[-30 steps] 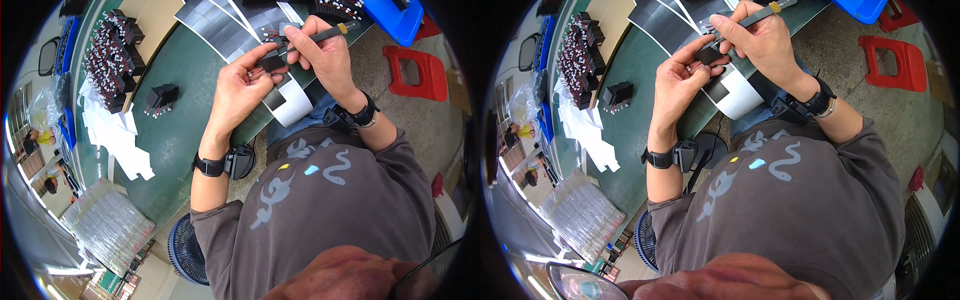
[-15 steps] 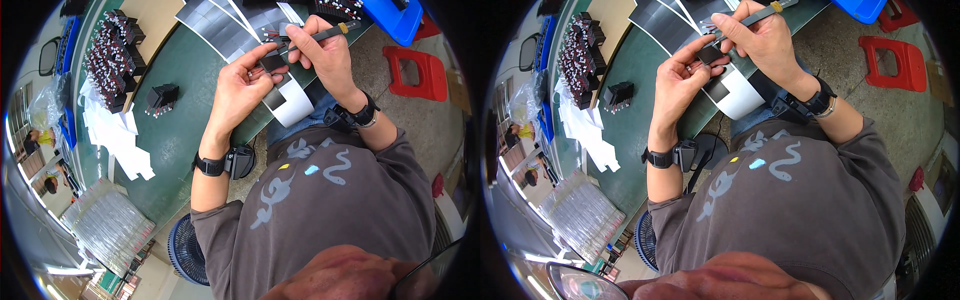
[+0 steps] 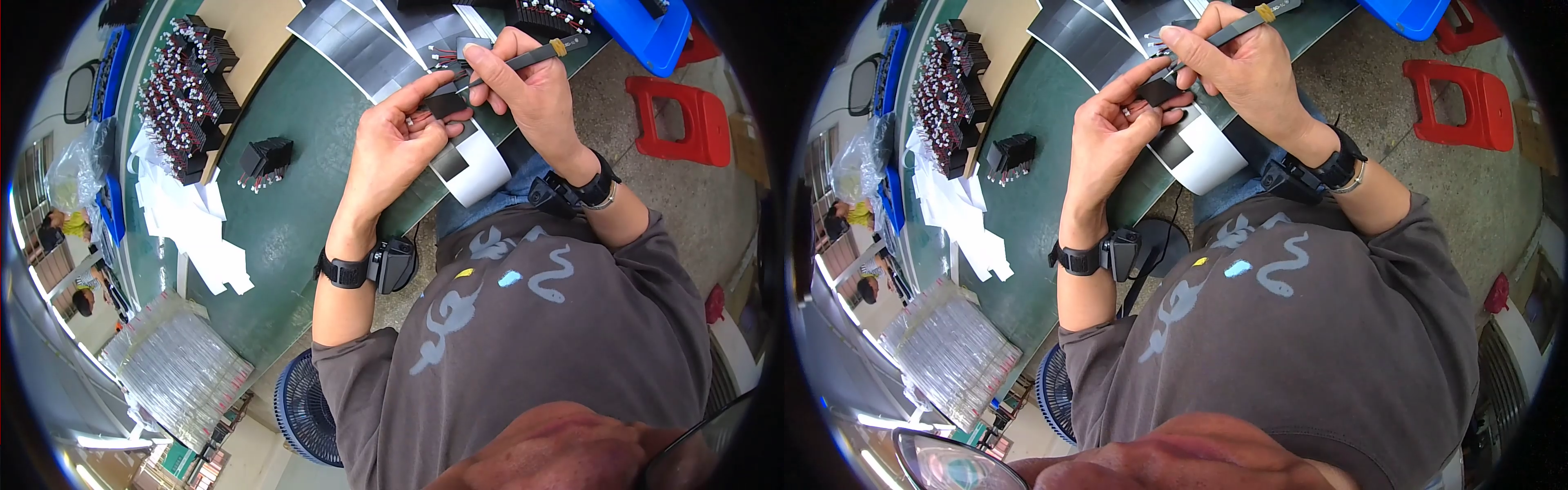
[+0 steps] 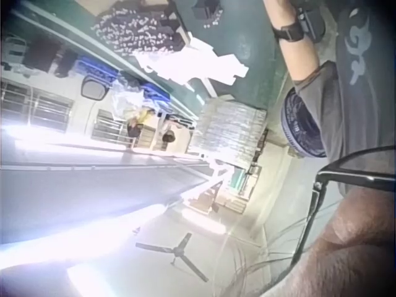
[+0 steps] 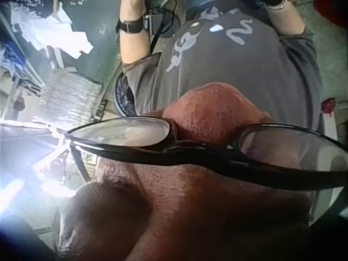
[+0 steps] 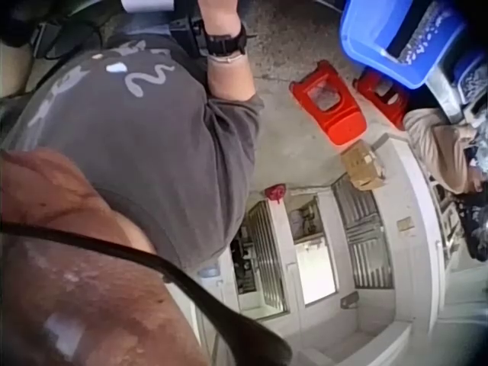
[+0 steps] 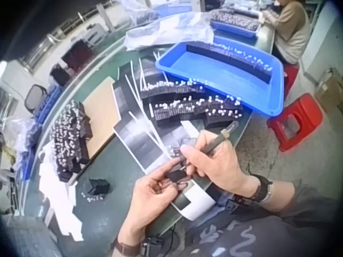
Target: The person picks up a black component, peels a sticker from a sheet, and applies it to the component. They press the sticker down with a tool, place the finished component onto a stack, and repeat the process.
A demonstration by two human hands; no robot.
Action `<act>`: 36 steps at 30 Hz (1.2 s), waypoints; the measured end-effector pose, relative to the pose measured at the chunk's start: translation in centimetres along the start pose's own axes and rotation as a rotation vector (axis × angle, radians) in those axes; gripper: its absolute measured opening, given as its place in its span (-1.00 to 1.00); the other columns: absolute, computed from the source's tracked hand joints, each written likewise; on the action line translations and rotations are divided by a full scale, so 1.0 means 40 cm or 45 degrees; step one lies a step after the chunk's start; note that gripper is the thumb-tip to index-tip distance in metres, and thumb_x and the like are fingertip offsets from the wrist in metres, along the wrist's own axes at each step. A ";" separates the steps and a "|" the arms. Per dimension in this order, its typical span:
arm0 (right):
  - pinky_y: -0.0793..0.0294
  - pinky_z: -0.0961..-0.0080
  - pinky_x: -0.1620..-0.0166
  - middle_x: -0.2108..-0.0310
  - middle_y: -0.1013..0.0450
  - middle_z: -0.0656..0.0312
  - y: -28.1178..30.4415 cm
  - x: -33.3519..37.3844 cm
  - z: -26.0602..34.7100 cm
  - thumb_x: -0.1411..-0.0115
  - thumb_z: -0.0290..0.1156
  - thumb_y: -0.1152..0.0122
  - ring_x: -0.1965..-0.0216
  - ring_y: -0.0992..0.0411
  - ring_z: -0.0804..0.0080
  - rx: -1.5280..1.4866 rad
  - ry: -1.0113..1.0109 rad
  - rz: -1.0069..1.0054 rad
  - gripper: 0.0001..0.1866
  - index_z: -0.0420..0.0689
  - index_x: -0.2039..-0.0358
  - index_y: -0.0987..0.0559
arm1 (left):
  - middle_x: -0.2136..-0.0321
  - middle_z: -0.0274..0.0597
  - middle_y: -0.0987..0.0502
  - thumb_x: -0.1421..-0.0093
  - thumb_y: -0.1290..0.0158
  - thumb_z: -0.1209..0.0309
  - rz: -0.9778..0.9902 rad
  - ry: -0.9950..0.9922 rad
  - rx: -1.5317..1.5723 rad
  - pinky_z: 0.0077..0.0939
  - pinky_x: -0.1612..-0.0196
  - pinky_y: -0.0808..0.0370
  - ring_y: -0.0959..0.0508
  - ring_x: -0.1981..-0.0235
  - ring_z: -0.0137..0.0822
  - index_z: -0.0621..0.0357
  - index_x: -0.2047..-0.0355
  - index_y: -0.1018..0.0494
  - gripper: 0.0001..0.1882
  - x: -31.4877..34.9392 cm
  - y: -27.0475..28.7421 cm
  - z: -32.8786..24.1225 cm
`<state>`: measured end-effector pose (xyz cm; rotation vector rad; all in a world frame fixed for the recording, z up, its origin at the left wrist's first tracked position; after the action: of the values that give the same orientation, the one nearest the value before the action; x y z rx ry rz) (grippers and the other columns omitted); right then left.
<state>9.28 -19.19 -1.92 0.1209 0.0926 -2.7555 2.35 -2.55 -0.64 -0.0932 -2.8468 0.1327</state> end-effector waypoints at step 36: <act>-0.23 0.79 0.51 0.59 -0.47 0.38 -0.003 0.007 -0.006 -0.31 -0.35 -0.25 0.59 -0.30 0.80 0.156 0.069 -0.075 -0.79 -0.10 0.44 -0.46 | 0.17 -0.13 -0.61 -0.20 0.03 0.68 0.062 -0.015 -0.003 -0.59 0.05 -0.58 -0.65 0.12 -0.36 0.38 -0.17 -0.37 -0.52 0.004 0.002 0.000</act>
<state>8.99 -19.16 -2.16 0.2297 -0.0591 -2.8162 2.21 -2.47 -0.62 -0.1625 -2.8572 0.1411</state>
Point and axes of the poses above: each hand's wrist, its own x-axis away from the middle knuckle, its own y-axis out of the back of the hand, z = x × y, the point moved 2 cm from there along -x, towards the middle knuckle
